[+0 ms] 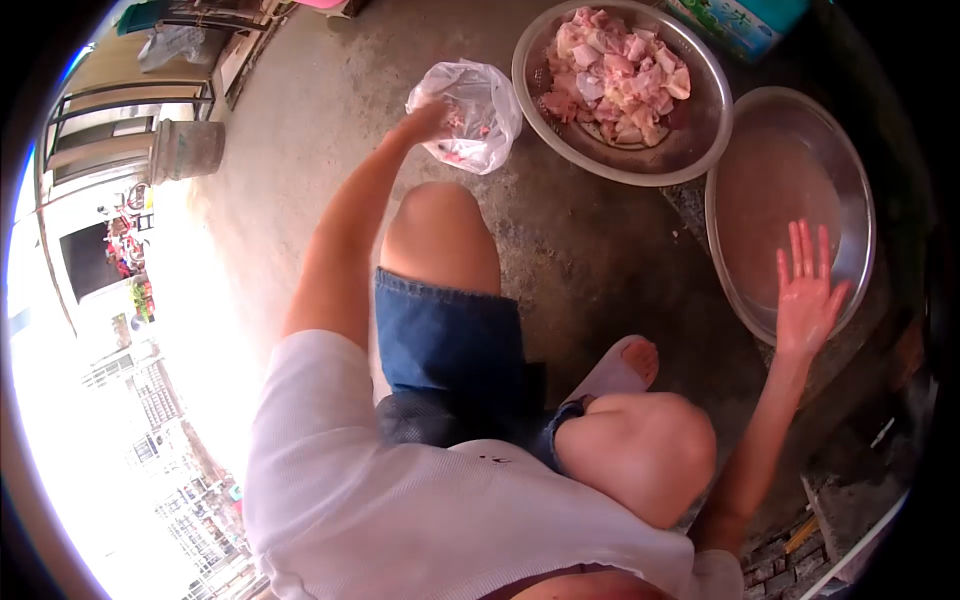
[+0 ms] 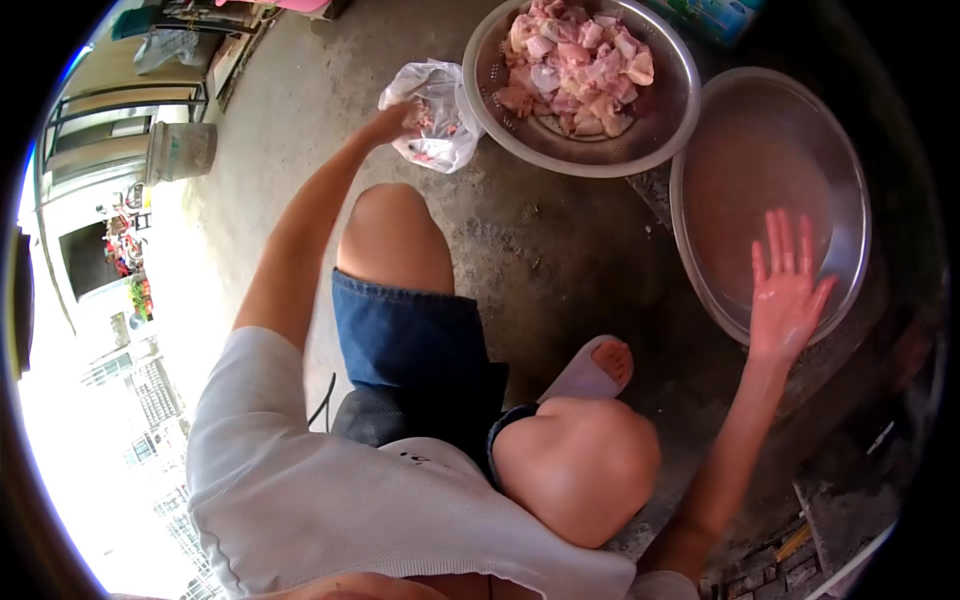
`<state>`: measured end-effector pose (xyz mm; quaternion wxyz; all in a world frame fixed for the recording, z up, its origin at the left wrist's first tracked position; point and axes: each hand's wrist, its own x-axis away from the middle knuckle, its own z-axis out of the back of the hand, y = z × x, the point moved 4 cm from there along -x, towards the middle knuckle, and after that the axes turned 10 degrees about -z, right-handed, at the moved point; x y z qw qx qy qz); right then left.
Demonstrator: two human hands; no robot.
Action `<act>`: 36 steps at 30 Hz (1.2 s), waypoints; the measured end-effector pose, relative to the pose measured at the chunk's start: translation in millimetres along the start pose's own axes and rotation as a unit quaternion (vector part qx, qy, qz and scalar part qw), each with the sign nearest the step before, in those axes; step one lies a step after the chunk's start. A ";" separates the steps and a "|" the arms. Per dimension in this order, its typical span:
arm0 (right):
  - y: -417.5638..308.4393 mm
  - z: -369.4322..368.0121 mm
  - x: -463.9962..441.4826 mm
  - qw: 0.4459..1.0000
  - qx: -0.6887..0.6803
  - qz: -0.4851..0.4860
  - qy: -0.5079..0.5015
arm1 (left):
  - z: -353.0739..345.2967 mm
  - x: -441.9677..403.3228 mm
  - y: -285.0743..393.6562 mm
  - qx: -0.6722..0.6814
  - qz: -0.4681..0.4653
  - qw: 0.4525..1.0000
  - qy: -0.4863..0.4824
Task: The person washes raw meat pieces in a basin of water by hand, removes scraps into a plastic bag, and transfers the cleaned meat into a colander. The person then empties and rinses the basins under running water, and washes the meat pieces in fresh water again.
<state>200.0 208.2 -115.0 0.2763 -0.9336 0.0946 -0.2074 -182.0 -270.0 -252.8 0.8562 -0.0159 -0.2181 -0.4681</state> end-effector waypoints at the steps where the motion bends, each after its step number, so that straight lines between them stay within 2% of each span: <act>1: -1.1 2.6 0.4 1.000 -0.010 -0.001 0.009 | 4.5 -0.8 -18.5 0.030 0.217 0.961 0.166; 2: -3.5 6.7 0.9 1.000 0.005 0.014 0.022 | 18.9 -6.4 -12.3 0.022 0.201 0.957 0.208; 4: -12.8 13.6 8.4 0.997 0.046 0.019 0.054 | 25.7 -14.1 -14.9 0.066 0.212 0.966 0.133; 5: -14.3 7.9 8.5 0.991 0.003 0.016 0.135 | 42.5 -6.9 3.9 0.010 0.227 0.963 0.142; 6: -20.0 19.3 1.4 0.986 0.094 0.002 0.136 | 58.1 -7.0 21.5 -0.047 0.235 0.958 0.159; 7: -25.6 39.8 -1.0 0.971 0.187 -0.007 0.150 | 44.1 -11.2 0.9 -0.064 0.236 0.962 0.121; 8: -32.4 51.6 -5.1 0.923 0.346 -0.001 0.171 | 28.9 -17.6 -12.7 -0.103 0.206 0.972 0.039; 9: -39.1 70.8 -11.5 0.871 0.447 0.006 0.205 | 46.1 -8.8 7.4 0.019 0.151 0.988 0.036; 10: -49.6 101.8 -24.6 0.822 0.498 -0.022 0.274 | 34.9 -11.4 -18.3 0.002 0.097 0.995 -0.005; 11: -59.8 167.3 -49.3 0.797 0.571 0.052 0.188 | 7.5 -19.4 -79.9 -0.099 -0.119 0.976 0.156; 12: -68.5 204.9 -69.0 0.718 0.668 0.064 0.186 | 67.4 -20.7 -12.5 -0.177 -0.105 0.948 0.243; 14: -76.1 225.6 -101.6 0.638 0.734 0.100 0.209 | 168.5 -51.1 103.0 -0.206 0.028 0.937 0.281; 16: -76.7 181.6 -117.6 0.540 0.779 0.013 0.320 | 222.6 -82.9 217.2 -0.068 -0.110 0.920 0.369; 17: -68.5 189.0 -134.9 0.515 0.789 0.051 0.332 | 228.2 -102.6 269.0 -0.080 -0.174 0.905 0.380; 18: -58.4 196.6 -151.8 0.490 0.796 0.090 0.343 | 204.7 -129.7 297.4 0.100 -0.225 0.901 0.358; 20: -34.7 166.9 -164.8 0.455 0.842 0.080 0.277 | 190.2 -161.8 399.5 0.108 -0.388 0.867 0.294; 21: -17.4 154.0 -166.8 0.439 0.862 0.073 0.243 | 155.7 -191.2 419.8 0.095 -0.368 0.911 0.160; 22: 5.9 149.7 -161.7 0.451 0.865 0.044 0.218 | 127.1 -215.5 444.7 0.103 -0.333 0.934 0.073; 24: 31.1 141.4 -148.2 0.463 0.869 0.000 0.174 | 81.6 -246.8 473.5 0.006 -0.330 0.942 0.067; 27: 41.7 117.0 -101.9 0.519 0.850 -0.020 0.089 | 38.5 -262.8 470.5 -0.097 -0.299 0.946 0.078; 30: 50.0 123.5 -71.2 0.444 0.895 0.016 0.039 | 5.5 -260.7 475.0 -0.025 -0.225 0.974 -0.007; 33: 52.7 139.4 -54.0 0.453 0.886 -0.098 -0.018 | -15.7 -235.1 486.1 -0.025 -0.302 0.942 -0.142; 36: 32.8 127.0 -36.4 0.499 0.856 -0.116 -0.064 | -0.7 -211.9 498.9 0.038 -0.319 0.936 -0.147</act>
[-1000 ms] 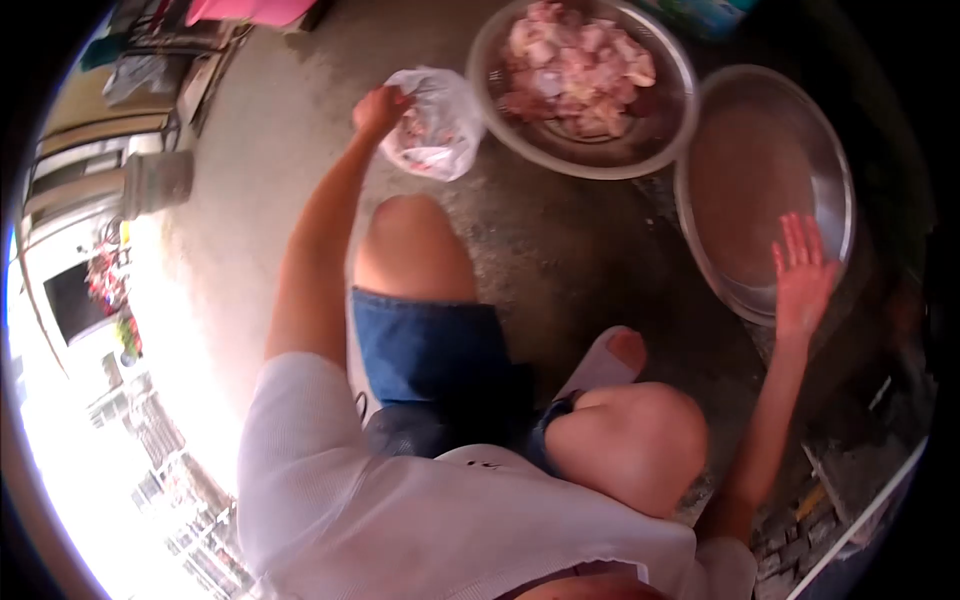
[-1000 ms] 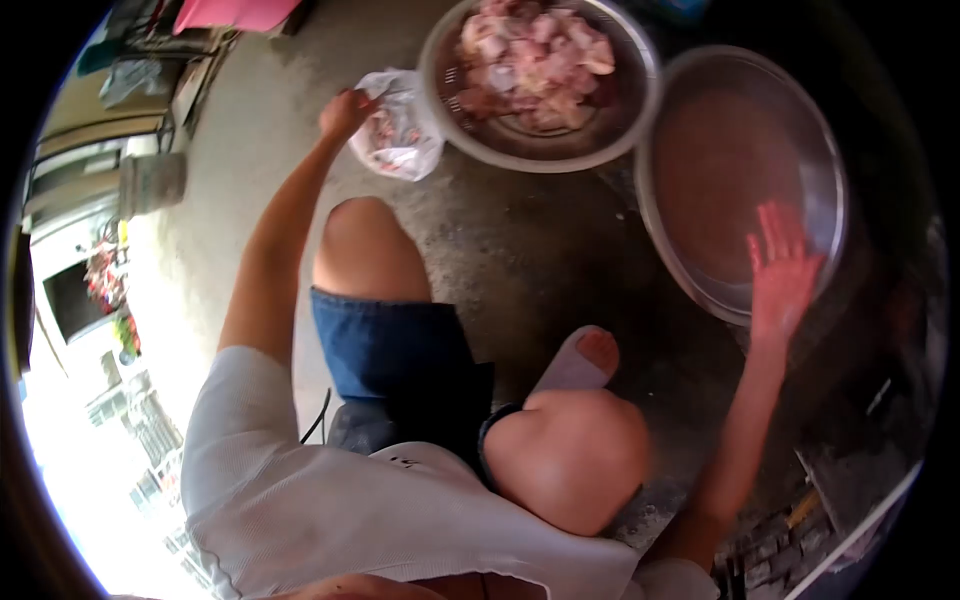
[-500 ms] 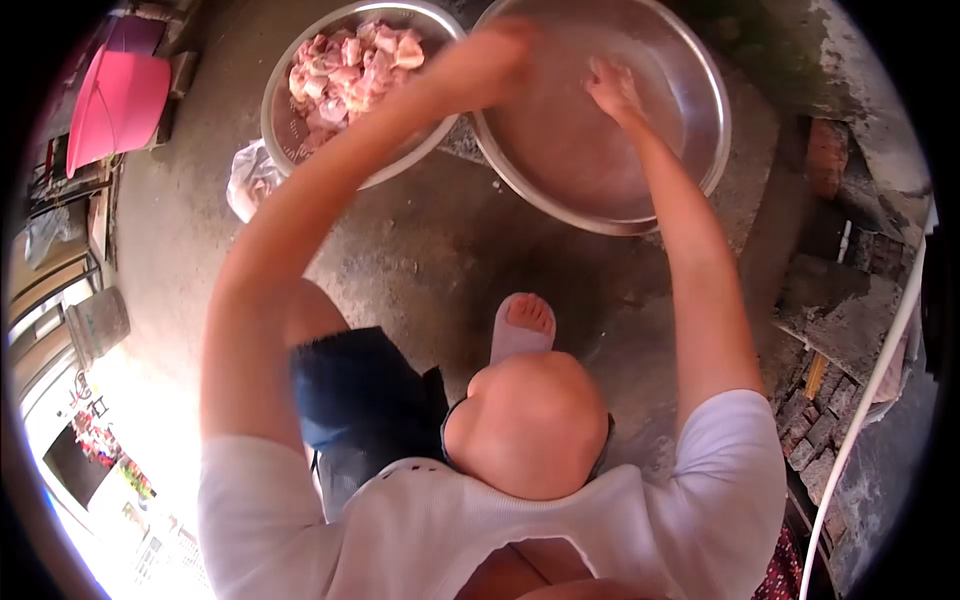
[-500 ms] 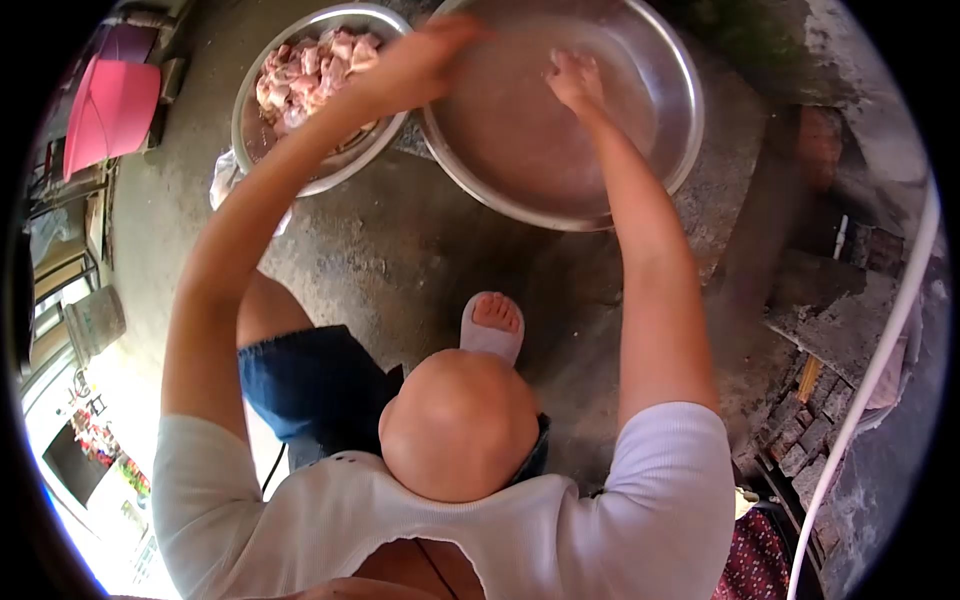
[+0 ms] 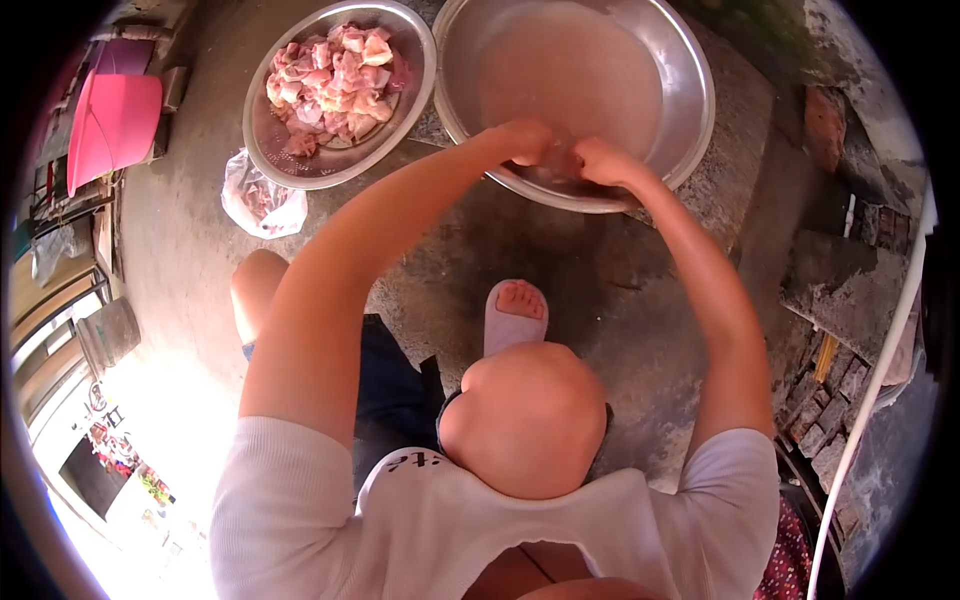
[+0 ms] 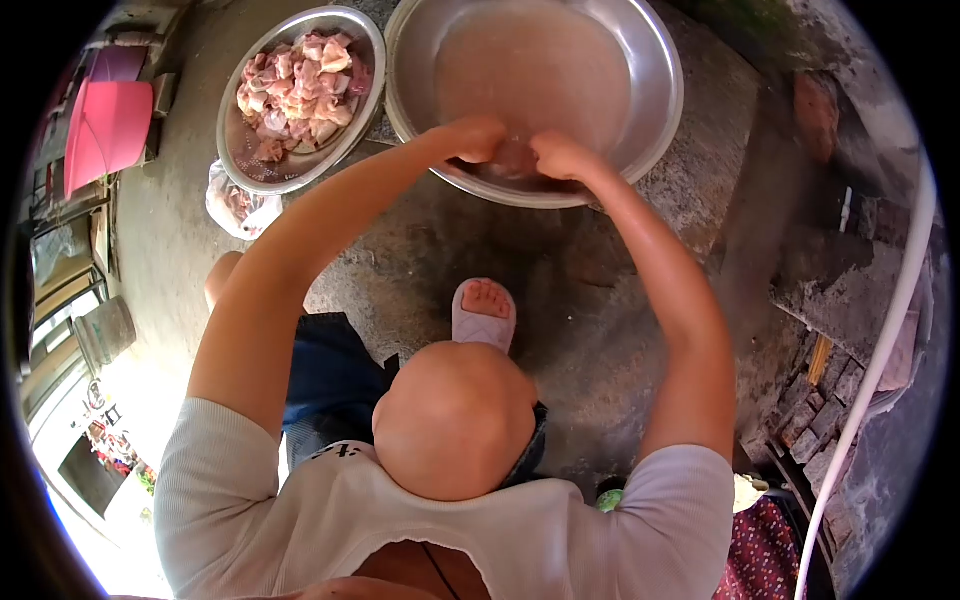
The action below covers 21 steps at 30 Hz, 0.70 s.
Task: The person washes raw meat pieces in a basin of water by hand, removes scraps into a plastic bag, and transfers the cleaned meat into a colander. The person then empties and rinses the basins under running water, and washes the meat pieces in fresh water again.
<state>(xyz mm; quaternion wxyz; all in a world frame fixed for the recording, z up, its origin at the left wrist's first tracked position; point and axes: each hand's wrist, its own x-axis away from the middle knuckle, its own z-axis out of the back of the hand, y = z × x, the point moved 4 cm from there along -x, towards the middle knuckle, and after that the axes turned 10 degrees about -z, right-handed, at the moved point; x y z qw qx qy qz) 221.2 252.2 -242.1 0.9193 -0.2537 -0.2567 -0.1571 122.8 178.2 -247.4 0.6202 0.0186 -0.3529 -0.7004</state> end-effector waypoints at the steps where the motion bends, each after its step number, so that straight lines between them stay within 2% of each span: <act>1: 1.3 9.2 12.7 0.967 -0.199 -0.087 -0.133 | 3.0 5.8 3.4 0.168 0.038 0.985 0.002; 2: -5.0 23.6 24.6 0.933 -0.332 -0.071 -0.121 | 7.7 11.6 6.2 0.330 0.076 0.941 0.005; 3: -9.3 35.3 35.6 0.882 -0.456 -0.054 -0.108 | 11.9 16.0 11.7 0.483 0.111 0.868 0.008; 4: -13.8 44.2 46.7 0.813 -0.573 -0.036 -0.093 | 16.7 20.1 22.1 0.603 0.102 0.790 0.040; 6: -36.3 64.4 64.6 0.802 -0.597 0.015 -0.010 | 26.7 30.8 40.4 0.799 0.079 0.587 0.102; 7: -43.9 70.5 70.1 0.793 -0.607 0.042 0.030 | 30.5 32.8 45.2 0.817 0.049 0.562 0.119; 9: -45.5 76.5 77.7 0.870 -0.467 0.088 0.130 | 37.5 33.4 52.1 0.847 -0.012 0.511 0.149; 10: -46.9 79.0 83.1 0.897 -0.390 0.109 0.177 | 39.1 35.3 53.5 0.848 -0.009 0.509 0.146; 13: -47.4 91.7 94.1 0.878 -0.418 0.060 0.225 | 46.4 38.1 54.2 0.849 -0.009 0.512 0.128; 14: -46.9 93.4 95.4 0.869 -0.428 0.042 0.246 | 47.9 39.5 56.2 0.853 -0.024 0.510 0.112; 18: -17.9 95.4 91.5 0.774 -0.548 0.000 0.317 | 58.1 51.2 62.5 0.855 -0.066 0.510 0.073; 21: -12.4 91.9 87.2 0.766 -0.567 -0.026 0.301 | 65.9 63.6 68.5 0.848 -0.089 0.519 0.066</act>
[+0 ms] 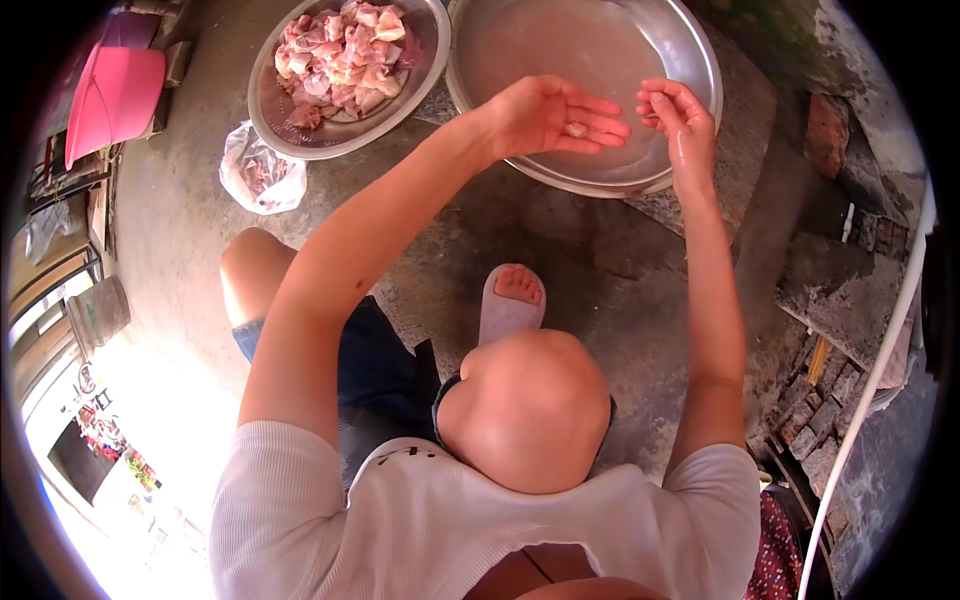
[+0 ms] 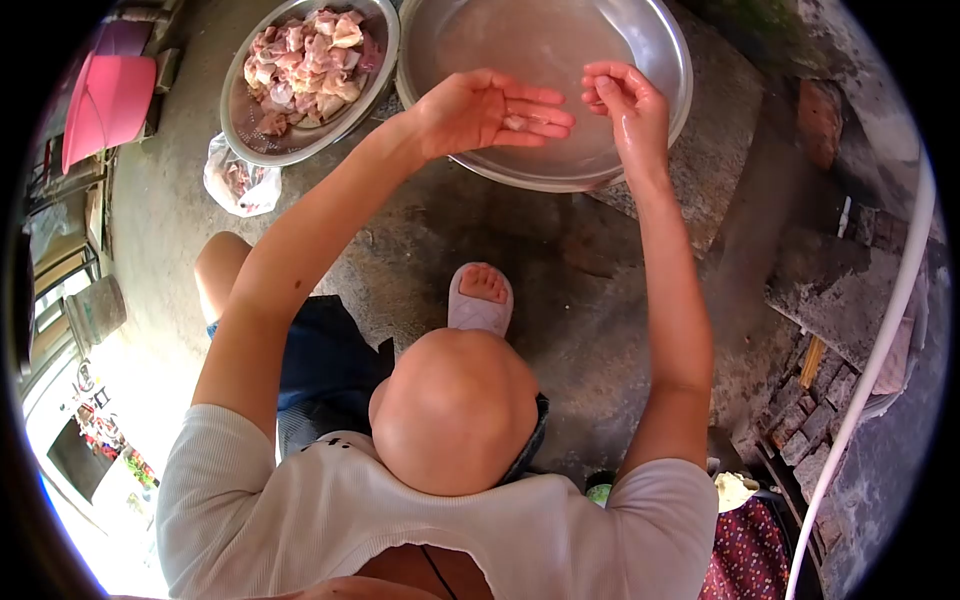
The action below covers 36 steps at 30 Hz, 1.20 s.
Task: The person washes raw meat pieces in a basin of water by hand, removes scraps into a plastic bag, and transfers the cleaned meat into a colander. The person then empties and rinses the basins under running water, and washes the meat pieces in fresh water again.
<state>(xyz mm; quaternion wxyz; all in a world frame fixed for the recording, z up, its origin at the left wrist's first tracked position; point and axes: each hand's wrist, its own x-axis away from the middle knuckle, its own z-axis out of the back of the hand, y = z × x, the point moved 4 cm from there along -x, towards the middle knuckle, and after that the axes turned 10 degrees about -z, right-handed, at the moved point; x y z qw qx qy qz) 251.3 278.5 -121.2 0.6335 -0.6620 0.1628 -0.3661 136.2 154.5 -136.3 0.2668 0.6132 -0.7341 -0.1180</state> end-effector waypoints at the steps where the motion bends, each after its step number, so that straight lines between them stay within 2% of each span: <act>1: 1.8 -1.1 -0.1 1.000 0.004 -0.016 0.003 | -2.4 2.3 1.8 -0.003 -0.004 1.000 -0.010; 4: 3.1 -7.7 2.2 1.000 -0.008 -0.017 -0.005 | -6.2 9.3 6.1 0.039 -0.011 0.999 -0.032; 8: 4.4 -11.1 1.7 1.000 -0.007 -0.013 -0.003 | -2.2 15.5 9.7 -0.042 -0.068 0.995 -0.060; 12: 19.1 -7.1 -1.8 1.000 0.001 -0.014 -0.002 | -1.4 48.5 34.6 -0.144 -0.101 0.984 -0.028; 14: 22.8 0.4 3.1 0.997 0.055 -0.039 0.034 | -14.3 105.0 78.6 -0.222 -0.126 0.966 0.043; 15: 30.9 10.2 1.5 0.998 0.051 -0.032 0.025 | -16.6 138.6 109.1 -0.294 -0.174 0.939 0.040; 16: 34.7 17.2 4.1 0.998 0.036 -0.047 0.036 | -17.2 178.0 140.5 -0.355 -0.200 0.905 0.125; 17: 46.2 29.6 1.3 0.997 0.031 -0.054 0.042 | -4.8 217.4 168.0 -0.307 -0.255 0.888 0.227; 18: 55.4 39.0 -0.2 0.996 0.018 -0.073 0.050 | 9.3 254.3 190.2 -0.309 -0.343 0.849 0.256; 19: 61.5 45.3 -1.0 0.995 0.013 -0.075 0.057 | 36.9 292.2 207.7 -0.315 -0.392 0.818 0.279; 20: 65.0 46.8 -0.2 0.995 0.011 -0.080 0.051 | 66.5 327.2 217.7 -0.387 -0.380 0.791 0.282; 21: 67.0 47.0 -0.7 0.995 0.011 -0.084 0.048 | 76.8 336.3 206.4 -0.416 -0.399 0.735 0.356; 22: 64.9 40.4 -2.7 0.996 0.004 -0.079 0.041 | 124.7 352.8 189.9 -0.371 -0.357 0.748 0.419; 23: 63.1 34.1 -2.4 0.996 0.001 -0.078 0.033 | 211.4 385.8 163.8 -0.526 -0.204 0.660 0.497; 24: 60.5 31.1 -1.3 0.997 0.001 -0.079 0.026 | 266.9 410.9 143.4 -0.671 -0.014 0.536 0.513; 25: 58.5 31.4 -5.9 0.997 0.017 -0.069 0.025 | 278.9 417.1 141.3 -0.746 0.052 0.412 0.521; 26: 59.7 33.9 -10.8 0.997 0.030 -0.057 0.035 | 272.8 408.9 159.9 -0.764 0.012 0.342 0.546; 27: 61.3 43.0 -9.9 0.996 0.050 -0.050 0.051 | 260.2 393.4 180.2 -0.767 -0.059 0.324 0.551; 28: 54.4 48.1 -7.2 0.992 0.116 -0.006 0.050 | 249.3 370.5 199.3 -0.802 -0.094 0.307 0.504; 29: 48.6 51.7 -14.0 0.981 0.184 0.043 0.049 | 219.5 340.5 211.2 -0.746 -0.278 0.429 0.426; 30: 56.6 60.9 -31.7 0.933 0.336 0.098 0.081 | 144.1 290.9 211.1 -0.705 -0.294 0.456 0.456; 31: 67.5 65.0 -52.5 0.899 0.422 0.075 0.090 | 93.0 247.5 207.8 -0.709 -0.275 0.497 0.418; 32: 103.1 78.5 -88.1 0.852 0.507 0.087 0.096 | 68.0 208.9 198.0 -0.659 -0.338 0.584 0.333; 33: 107.2 70.3 -110.3 0.845 0.529 0.054 0.055 | 46.3 170.8 184.0 -0.652 -0.335 0.628 0.262; 34: 94.7 50.1 -124.9 0.805 0.587 -0.057 0.057 | 32.9 133.4 166.6 -0.635 -0.316 0.683 0.175; 35: 91.6 34.8 -136.9 0.794 0.601 -0.012 0.095 | 15.1 98.5 146.0 -0.667 -0.246 0.678 0.186; 36: 96.4 18.6 -146.5 0.810 0.571 -0.009 0.132 | 29.2 60.5 127.6 -0.682 -0.256 0.674 0.122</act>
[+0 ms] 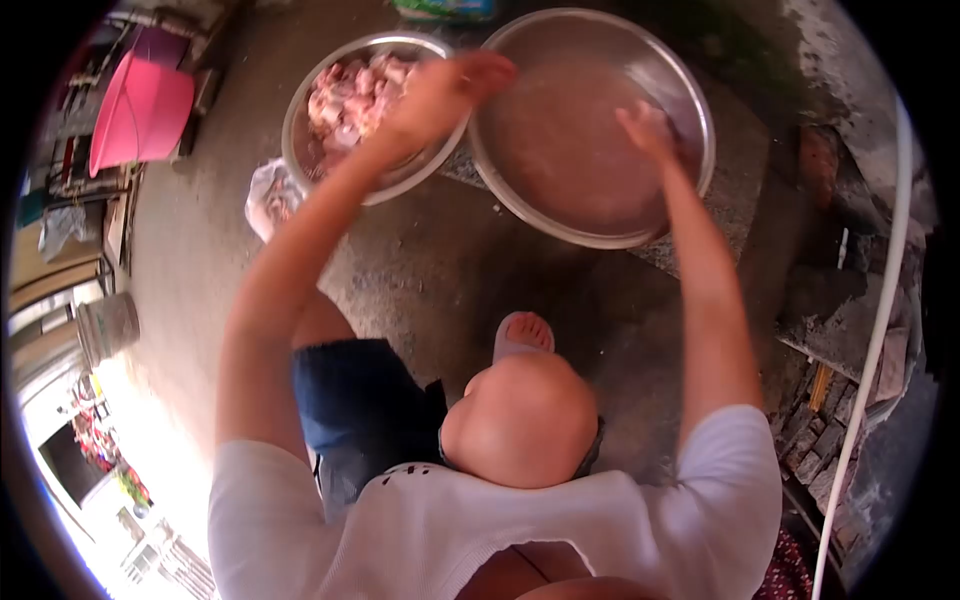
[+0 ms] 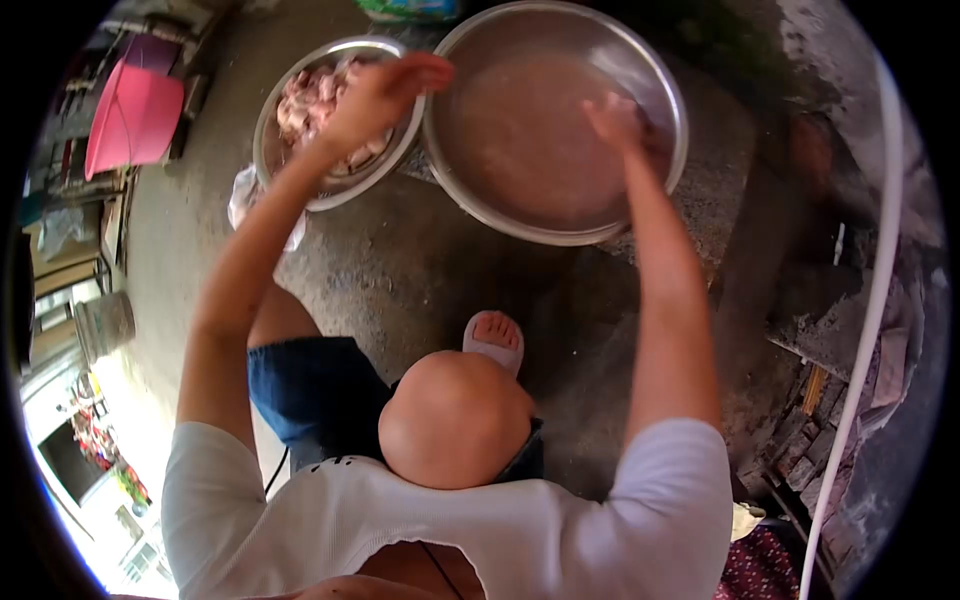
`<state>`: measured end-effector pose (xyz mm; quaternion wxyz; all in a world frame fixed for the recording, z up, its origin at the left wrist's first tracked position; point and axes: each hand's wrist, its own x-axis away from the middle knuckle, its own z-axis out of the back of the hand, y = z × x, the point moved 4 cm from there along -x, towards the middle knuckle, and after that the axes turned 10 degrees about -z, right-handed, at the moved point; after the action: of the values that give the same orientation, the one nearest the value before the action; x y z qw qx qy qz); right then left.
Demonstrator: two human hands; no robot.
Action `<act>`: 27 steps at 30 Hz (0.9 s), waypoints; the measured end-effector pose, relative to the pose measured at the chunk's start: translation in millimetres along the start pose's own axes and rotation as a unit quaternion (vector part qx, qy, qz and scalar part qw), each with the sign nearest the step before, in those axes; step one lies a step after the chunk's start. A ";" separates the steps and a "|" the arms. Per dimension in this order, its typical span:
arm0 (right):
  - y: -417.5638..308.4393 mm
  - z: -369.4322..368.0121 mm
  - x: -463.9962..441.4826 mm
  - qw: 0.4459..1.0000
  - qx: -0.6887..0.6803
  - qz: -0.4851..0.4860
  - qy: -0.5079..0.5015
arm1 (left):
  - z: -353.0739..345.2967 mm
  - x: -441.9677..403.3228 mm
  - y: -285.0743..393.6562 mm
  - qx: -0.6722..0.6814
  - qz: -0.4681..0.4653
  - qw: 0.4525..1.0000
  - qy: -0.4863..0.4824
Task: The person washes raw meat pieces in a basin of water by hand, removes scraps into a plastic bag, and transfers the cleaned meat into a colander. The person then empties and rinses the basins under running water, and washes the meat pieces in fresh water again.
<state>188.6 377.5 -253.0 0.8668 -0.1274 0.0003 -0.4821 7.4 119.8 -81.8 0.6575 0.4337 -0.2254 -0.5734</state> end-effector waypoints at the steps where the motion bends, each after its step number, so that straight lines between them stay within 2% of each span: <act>1: -17.1 -8.3 -4.7 0.999 -0.034 -0.017 0.031 | -29.4 -16.5 -9.4 -0.028 -0.006 0.999 -0.037; 2: -38.3 -10.6 -6.6 0.999 -0.027 -0.005 0.023 | -49.8 -31.8 -14.6 -0.084 -0.016 0.993 -0.078; 4: -69.3 -11.7 -1.6 0.999 -0.025 0.019 -0.002 | -88.0 -58.6 -63.0 -0.252 -0.033 0.967 -0.029; 7: -78.3 -21.0 10.2 0.993 -0.035 0.113 -0.017 | -118.5 -74.7 -97.4 -0.374 0.037 0.926 -0.047; 11: -64.0 -38.8 44.1 0.976 0.001 0.217 -0.020 | -164.2 -58.7 -155.0 -0.394 0.031 0.909 -0.134; 13: -57.2 -38.6 54.9 0.979 0.015 0.192 -0.067 | -185.0 -46.8 -165.6 -0.382 -0.003 0.902 -0.202; 16: -41.8 -39.0 79.4 0.975 0.032 0.175 -0.135 | -187.1 -18.5 -127.1 -0.298 0.007 0.907 -0.298; 19: -42.9 -7.5 113.8 0.952 0.083 0.178 -0.234 | -186.3 7.8 -101.0 -0.238 0.070 0.924 -0.292; 22: -42.6 0.5 125.9 0.920 0.114 0.199 -0.317 | -190.4 13.8 -75.0 -0.212 0.045 0.885 -0.412; 23: -39.9 0.0 128.7 0.910 0.118 0.207 -0.340 | -188.7 13.8 -62.6 -0.186 0.030 0.892 -0.410; 25: -36.4 6.7 132.9 0.912 0.038 0.220 -0.344 | -187.9 13.9 -42.8 -0.135 0.000 0.905 -0.404; 26: -36.9 12.8 135.8 0.911 -0.002 0.226 -0.345 | -190.8 14.3 -46.7 -0.042 0.092 0.914 -0.393; 27: -38.0 20.1 139.2 0.908 -0.110 0.198 -0.353 | -193.2 12.0 -51.4 0.051 0.183 0.907 -0.375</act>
<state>233.9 246.4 -208.1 0.8684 -0.3811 -0.2279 -0.2207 134.9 170.4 -227.7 0.5948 0.1704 -0.5601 -0.5509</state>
